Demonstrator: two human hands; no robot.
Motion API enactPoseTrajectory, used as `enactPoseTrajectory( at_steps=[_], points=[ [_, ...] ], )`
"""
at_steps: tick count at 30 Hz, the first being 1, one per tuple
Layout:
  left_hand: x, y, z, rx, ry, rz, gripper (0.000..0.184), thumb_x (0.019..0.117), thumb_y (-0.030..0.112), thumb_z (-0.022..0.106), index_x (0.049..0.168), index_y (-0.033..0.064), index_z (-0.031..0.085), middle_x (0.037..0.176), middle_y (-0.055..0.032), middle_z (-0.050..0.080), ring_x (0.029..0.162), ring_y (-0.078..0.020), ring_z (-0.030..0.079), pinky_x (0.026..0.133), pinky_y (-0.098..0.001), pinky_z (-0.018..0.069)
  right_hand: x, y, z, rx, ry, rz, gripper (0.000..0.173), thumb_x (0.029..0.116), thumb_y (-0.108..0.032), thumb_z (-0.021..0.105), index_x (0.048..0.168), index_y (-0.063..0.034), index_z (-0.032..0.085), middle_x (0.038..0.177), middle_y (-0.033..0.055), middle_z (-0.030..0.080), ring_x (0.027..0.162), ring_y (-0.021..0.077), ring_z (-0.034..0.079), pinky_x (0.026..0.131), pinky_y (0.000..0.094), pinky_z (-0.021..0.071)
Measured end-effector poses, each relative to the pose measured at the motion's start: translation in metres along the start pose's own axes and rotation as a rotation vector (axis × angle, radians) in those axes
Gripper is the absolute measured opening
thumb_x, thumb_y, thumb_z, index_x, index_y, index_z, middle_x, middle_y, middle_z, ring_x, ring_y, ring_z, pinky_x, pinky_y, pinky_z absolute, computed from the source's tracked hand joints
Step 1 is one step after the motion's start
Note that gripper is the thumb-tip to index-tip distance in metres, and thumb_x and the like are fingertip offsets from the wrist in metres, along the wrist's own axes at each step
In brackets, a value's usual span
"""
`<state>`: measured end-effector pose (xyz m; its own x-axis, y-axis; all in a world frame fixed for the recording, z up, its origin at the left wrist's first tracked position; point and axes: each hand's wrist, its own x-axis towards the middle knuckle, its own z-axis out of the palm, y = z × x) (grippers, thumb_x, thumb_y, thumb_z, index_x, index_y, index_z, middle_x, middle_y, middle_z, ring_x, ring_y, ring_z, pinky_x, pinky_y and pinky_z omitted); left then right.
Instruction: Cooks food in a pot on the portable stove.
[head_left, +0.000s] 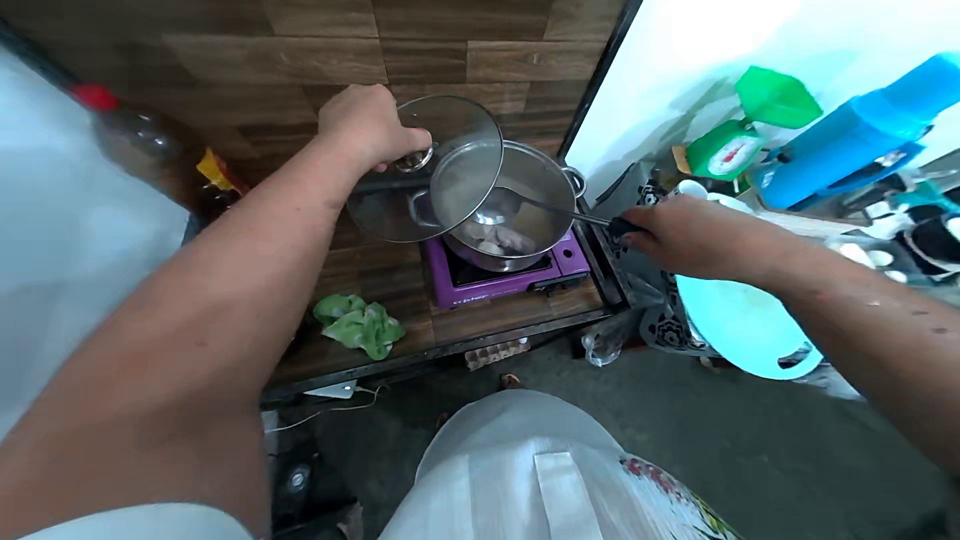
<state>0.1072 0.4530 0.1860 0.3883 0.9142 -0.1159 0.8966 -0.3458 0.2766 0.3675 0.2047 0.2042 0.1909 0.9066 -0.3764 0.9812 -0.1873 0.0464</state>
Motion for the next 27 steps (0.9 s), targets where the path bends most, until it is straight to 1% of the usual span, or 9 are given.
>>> enactPoseTrajectory(
  at_steps=[2, 4, 7, 12, 16, 18, 23, 24, 27],
  points=[
    [-0.001, -0.001, 0.000, 0.001, 0.006, -0.003, 0.060, 0.0965, 0.055, 0.061, 0.105, -0.0037, 0.069, 0.093, -0.0265, 0.070, 0.084, -0.0431, 0.069, 0.079, -0.0668, 0.0517, -0.010, 0.006, 0.003, 0.013, 0.072, -0.031, 0.020, 0.1054, -0.025, 0.058, 0.111, -0.0078, 0.068, 0.079, 0.0124, 0.067, 0.073, 0.0319, 0.068, 0.065, 0.0546, 0.0548],
    [-0.003, -0.001, 0.000, -0.004, 0.002, -0.016, 0.060, 0.0972, 0.054, 0.061, 0.108, -0.0042, 0.069, 0.094, -0.0272, 0.069, 0.085, -0.0431, 0.069, 0.080, -0.0667, 0.0513, -0.015, 0.010, 0.005, 0.023, 0.061, -0.042, 0.019, 0.1047, -0.023, 0.060, 0.112, -0.0078, 0.069, 0.077, 0.0107, 0.067, 0.070, 0.0288, 0.067, 0.063, 0.0516, 0.0544],
    [-0.003, 0.000, 0.002, 0.001, -0.004, -0.034, 0.059, 0.0973, 0.054, 0.061, 0.110, -0.0037, 0.069, 0.095, -0.0263, 0.070, 0.086, -0.0425, 0.069, 0.080, -0.0660, 0.0519, -0.011, 0.009, 0.013, 0.032, 0.001, -0.013, 0.023, 0.1058, -0.026, 0.058, 0.114, -0.0076, 0.068, 0.081, 0.0123, 0.068, 0.074, 0.0303, 0.068, 0.067, 0.0532, 0.0550],
    [-0.001, 0.003, 0.004, 0.025, 0.001, -0.022, 0.059, 0.0966, 0.054, 0.061, 0.105, -0.0040, 0.069, 0.092, -0.0256, 0.070, 0.084, -0.0427, 0.069, 0.079, -0.0664, 0.0509, 0.005, -0.004, 0.026, 0.045, -0.023, -0.003, 0.026, 0.1065, -0.029, 0.056, 0.119, -0.0100, 0.068, 0.086, 0.0132, 0.070, 0.080, 0.0335, 0.070, 0.071, 0.0563, 0.0555],
    [-0.002, 0.009, 0.002, 0.031, 0.001, -0.012, 0.059, 0.0978, 0.054, 0.059, 0.102, -0.0040, 0.068, 0.092, -0.0264, 0.069, 0.085, -0.0432, 0.069, 0.079, -0.0667, 0.0508, 0.015, -0.019, 0.034, 0.021, -0.038, 0.030, 0.028, 0.1075, -0.029, 0.053, 0.121, -0.0084, 0.067, 0.091, 0.0168, 0.070, 0.086, 0.0379, 0.070, 0.073, 0.0587, 0.0553],
    [-0.004, 0.012, 0.002, 0.025, 0.003, -0.010, 0.060, 0.0974, 0.054, 0.059, 0.104, -0.0044, 0.069, 0.094, -0.0266, 0.070, 0.086, -0.0437, 0.069, 0.080, -0.0667, 0.0513, 0.018, -0.022, 0.039, 0.020, -0.024, 0.037, 0.029, 0.1075, -0.028, 0.053, 0.123, -0.0069, 0.065, 0.093, 0.0183, 0.070, 0.088, 0.0395, 0.070, 0.073, 0.0592, 0.0552],
    [-0.007, 0.014, -0.002, 0.040, -0.002, -0.004, 0.060, 0.0973, 0.055, 0.060, 0.106, -0.0037, 0.069, 0.096, -0.0273, 0.069, 0.087, -0.0443, 0.069, 0.080, -0.0667, 0.0511, -0.005, -0.001, 0.028, 0.044, 0.061, -0.009, 0.028, 0.1061, -0.028, 0.056, 0.121, -0.0071, 0.066, 0.083, 0.0156, 0.069, 0.077, 0.0370, 0.069, 0.067, 0.0585, 0.0552],
    [-0.008, 0.015, -0.003, 0.043, -0.004, -0.005, 0.060, 0.0971, 0.055, 0.060, 0.107, -0.0039, 0.069, 0.096, -0.0271, 0.069, 0.088, -0.0440, 0.069, 0.080, -0.0666, 0.0511, -0.011, 0.001, 0.023, 0.029, 0.051, 0.007, 0.029, 0.1062, -0.028, 0.056, 0.124, -0.0070, 0.066, 0.084, 0.0161, 0.069, 0.078, 0.0374, 0.069, 0.068, 0.0588, 0.0550],
    [-0.008, 0.019, -0.004, 0.070, 0.009, -0.001, 0.060, 0.0959, 0.055, 0.061, 0.100, -0.0046, 0.068, 0.093, -0.0267, 0.069, 0.088, -0.0437, 0.068, 0.078, -0.0662, 0.0502, -0.017, -0.002, 0.018, -0.036, -0.004, 0.056, 0.029, 0.1061, -0.027, 0.056, 0.122, -0.0052, 0.067, 0.087, 0.0184, 0.069, 0.084, 0.0397, 0.069, 0.072, 0.0595, 0.0545]
  ],
)
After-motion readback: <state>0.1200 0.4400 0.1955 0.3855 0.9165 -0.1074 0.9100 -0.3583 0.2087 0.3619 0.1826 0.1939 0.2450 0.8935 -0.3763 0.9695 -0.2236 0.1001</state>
